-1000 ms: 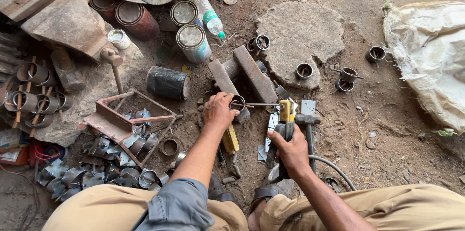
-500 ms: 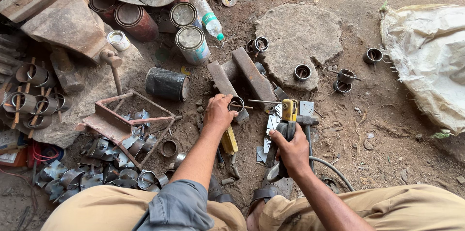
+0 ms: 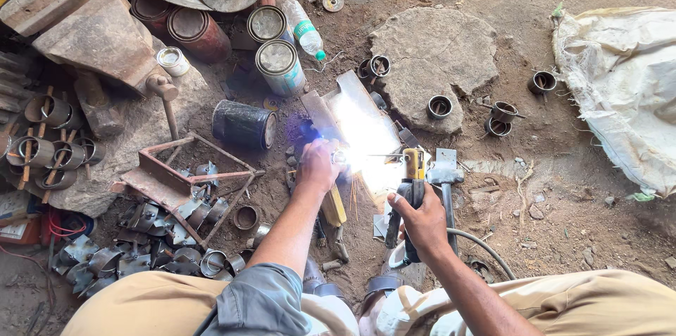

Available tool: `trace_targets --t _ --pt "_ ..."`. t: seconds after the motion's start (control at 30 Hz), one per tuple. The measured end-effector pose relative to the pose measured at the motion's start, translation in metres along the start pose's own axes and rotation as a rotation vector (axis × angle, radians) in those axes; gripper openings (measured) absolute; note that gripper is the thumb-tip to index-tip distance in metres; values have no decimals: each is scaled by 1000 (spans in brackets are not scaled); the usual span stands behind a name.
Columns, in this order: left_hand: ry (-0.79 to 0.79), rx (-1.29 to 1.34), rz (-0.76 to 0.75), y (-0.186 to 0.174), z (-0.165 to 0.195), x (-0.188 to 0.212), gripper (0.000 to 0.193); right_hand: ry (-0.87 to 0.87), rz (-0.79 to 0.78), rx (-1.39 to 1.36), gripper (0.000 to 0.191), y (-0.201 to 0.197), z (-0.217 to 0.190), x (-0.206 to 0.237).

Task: The person sits on the ground in a workshop and welds a metal ring to a metal rod using a handheld welding tool. They place the assembly on a metal block, apply the weld, and then inspect the finished piece.

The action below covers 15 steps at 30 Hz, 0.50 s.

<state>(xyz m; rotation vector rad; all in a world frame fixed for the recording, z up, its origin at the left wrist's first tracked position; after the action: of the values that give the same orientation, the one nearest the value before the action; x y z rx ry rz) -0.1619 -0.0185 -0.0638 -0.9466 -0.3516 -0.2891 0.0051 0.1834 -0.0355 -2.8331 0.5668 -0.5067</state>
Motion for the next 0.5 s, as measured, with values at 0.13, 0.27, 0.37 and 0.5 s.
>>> trace_targets --t 0.13,0.27,0.37,0.5 --pt "78 -79 122 -5 5 -4 67 -64 11 -69 38 0 -5 -2" --pt "76 -129 96 3 3 -10 66 -37 16 -74 35 0 1 -1" --pt "57 -108 92 5 0 -11 68 -98 58 -97 36 -5 -4 -1" --pt "46 -96 99 4 -2 -9 68 -84 11 -74 37 0 -5 -1"
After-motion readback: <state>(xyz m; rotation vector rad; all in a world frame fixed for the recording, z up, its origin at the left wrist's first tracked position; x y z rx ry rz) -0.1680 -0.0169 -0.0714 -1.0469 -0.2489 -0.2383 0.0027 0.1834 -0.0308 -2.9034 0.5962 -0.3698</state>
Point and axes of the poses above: each hand's wrist, its own x-axis away from the middle knuckle, its own y-axis out of the palm, z = x × y, the point moved 10 cm from there along -x, towards the middle knuckle, and after that the axes turned 9 degrees about -y, right-handed, at the moved point
